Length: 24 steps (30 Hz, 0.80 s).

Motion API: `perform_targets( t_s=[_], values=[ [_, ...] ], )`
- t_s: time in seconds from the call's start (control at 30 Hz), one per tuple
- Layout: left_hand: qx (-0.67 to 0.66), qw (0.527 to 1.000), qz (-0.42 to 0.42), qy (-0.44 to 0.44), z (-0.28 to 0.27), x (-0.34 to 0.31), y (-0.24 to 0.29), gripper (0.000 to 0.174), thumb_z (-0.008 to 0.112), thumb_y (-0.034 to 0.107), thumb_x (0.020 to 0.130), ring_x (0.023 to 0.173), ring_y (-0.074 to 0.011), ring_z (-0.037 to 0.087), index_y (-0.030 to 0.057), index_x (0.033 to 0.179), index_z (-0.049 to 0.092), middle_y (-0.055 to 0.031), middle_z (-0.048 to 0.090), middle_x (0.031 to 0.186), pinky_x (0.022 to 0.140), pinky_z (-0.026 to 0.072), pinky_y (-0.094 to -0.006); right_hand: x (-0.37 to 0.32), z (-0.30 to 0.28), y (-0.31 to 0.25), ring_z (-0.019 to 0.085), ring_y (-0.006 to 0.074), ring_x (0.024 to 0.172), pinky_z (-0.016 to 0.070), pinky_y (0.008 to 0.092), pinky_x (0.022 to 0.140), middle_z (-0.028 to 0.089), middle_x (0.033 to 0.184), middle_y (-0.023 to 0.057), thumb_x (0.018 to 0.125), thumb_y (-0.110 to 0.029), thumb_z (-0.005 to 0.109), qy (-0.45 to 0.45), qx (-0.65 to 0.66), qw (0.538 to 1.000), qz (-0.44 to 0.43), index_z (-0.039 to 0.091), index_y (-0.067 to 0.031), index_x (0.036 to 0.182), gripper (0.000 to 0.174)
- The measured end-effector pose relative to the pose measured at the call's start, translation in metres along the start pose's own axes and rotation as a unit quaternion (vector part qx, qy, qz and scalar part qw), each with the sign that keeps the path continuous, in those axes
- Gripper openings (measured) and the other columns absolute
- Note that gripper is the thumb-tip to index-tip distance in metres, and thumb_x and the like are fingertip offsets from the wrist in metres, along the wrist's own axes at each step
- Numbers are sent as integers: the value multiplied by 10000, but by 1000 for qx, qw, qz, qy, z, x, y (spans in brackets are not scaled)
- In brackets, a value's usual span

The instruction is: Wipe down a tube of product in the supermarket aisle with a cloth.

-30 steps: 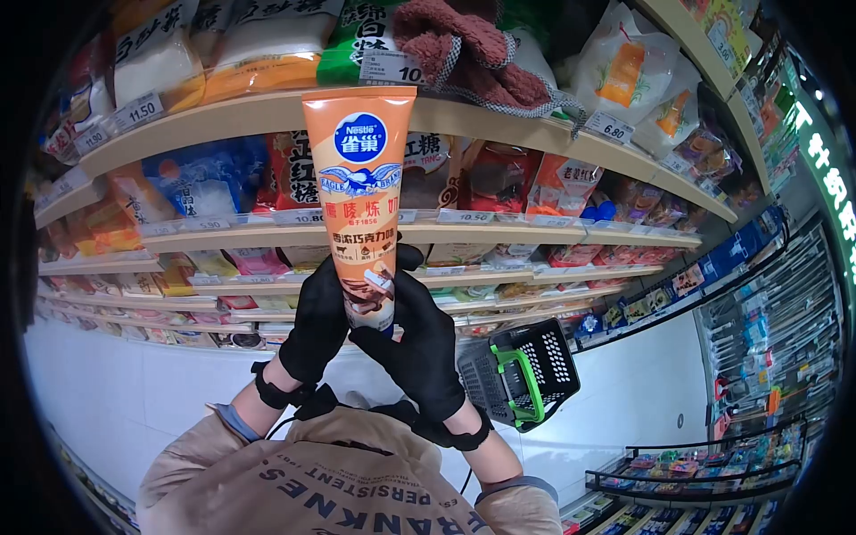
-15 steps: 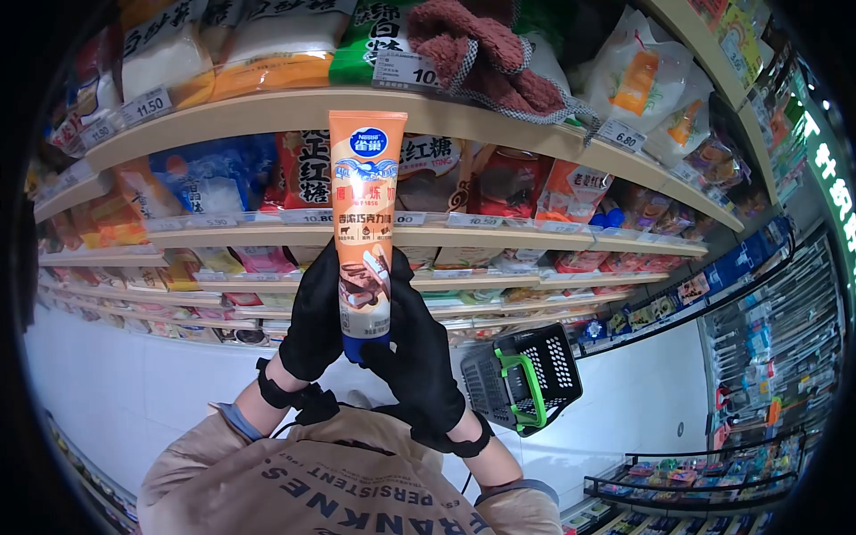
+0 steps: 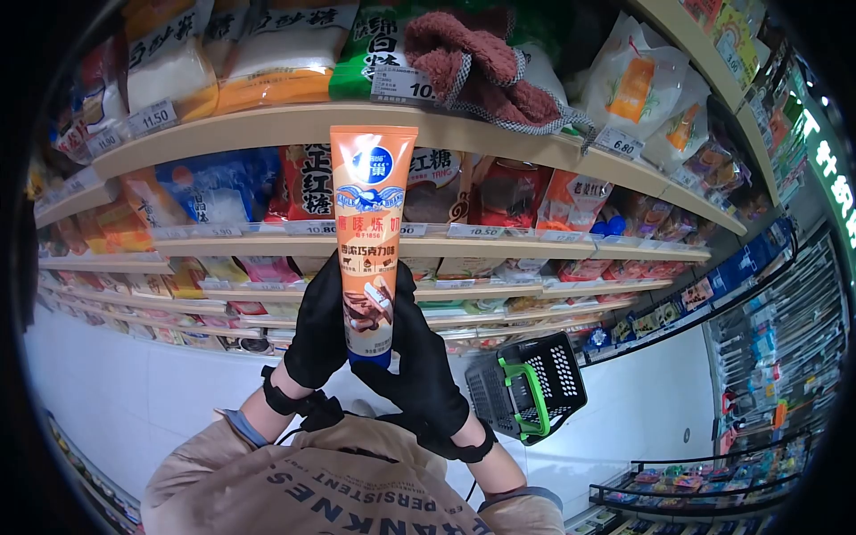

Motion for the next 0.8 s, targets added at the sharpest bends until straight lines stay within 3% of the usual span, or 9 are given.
perform_targets(
  t_s=[0.07,0.1,0.17,0.27,0.4,0.53,0.6,0.7,0.8],
  values=[
    [-96,993,-54,34,0,0,-3,396,544,76,789,1027,-271,535,-14,1165,455,-161,531,1120,855,449,-366,-1,-1,-1,535,188,1024,442,295,818,521,1131,124,665,-79,717,-1,3,1000,7,310,-37,1275,734],
    [-95,993,-53,34,0,0,-4,396,544,76,789,1027,-271,535,-14,1165,455,-161,531,1120,855,449,-366,-1,-1,-1,538,186,1019,440,289,814,524,1128,124,669,-80,714,-1,6,1000,16,323,-34,1269,718],
    [-1,1000,11,21,0,2,2,447,347,376,909,929,-167,567,45,1200,420,-89,552,1064,799,473,-297,-2,-2,-5,540,185,1014,440,287,810,526,1127,124,674,-76,708,1,4,1000,24,332,-33,1264,702],
    [-245,967,-69,3,8,3,13,462,373,381,901,931,-177,566,42,1215,400,-93,551,1063,812,466,-303,-1,-3,-4,544,183,1003,442,286,798,527,1124,125,683,-65,697,6,-1,1000,13,342,-34,1261,679],
    [-266,962,-48,28,7,3,11,493,412,383,888,931,-187,567,31,1232,371,-104,550,1061,822,458,-304,0,-4,-3,546,181,993,450,287,785,528,1118,130,696,-52,683,22,-3,1000,17,349,-41,1257,653],
    [-233,970,-2,72,1,8,17,503,465,333,879,938,-185,563,8,1244,348,-117,547,1068,834,448,-308,0,2,9,558,191,979,456,286,783,536,1104,131,691,-62,698,45,45,996,64,362,-49,1249,652],
    [-214,974,8,80,-1,10,19,492,476,305,879,949,-185,558,-5,1240,354,-121,545,1079,843,440,-310,2,1,-2,571,206,972,465,294,782,544,1094,134,679,-77,717,107,-122,986,-25,365,-52,1249,670],
    [-135,979,11,150,-6,7,16,528,559,26,799,1039,-166,509,-39,1276,343,-125,505,1176,904,389,-297,5,1,0,590,196,920,479,291,742,546,1096,136,686,-71,712,139,-140,980,-31,389,-47,1238,641],
    [-64,989,11,131,-2,2,24,549,559,11,779,1052,-166,501,-35,1280,340,-125,504,1178,912,382,-303,5,-5,-2,593,156,788,485,272,651,568,1037,119,709,-48,688,160,-131,977,-48,409,-37,1231,593]
  ],
)
Point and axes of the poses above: each hand's wrist, its own x-axis towards the middle knuckle, its own z-axis out of the palm, y = z × x, the point moved 5 cm from there along x, towards the middle knuckle
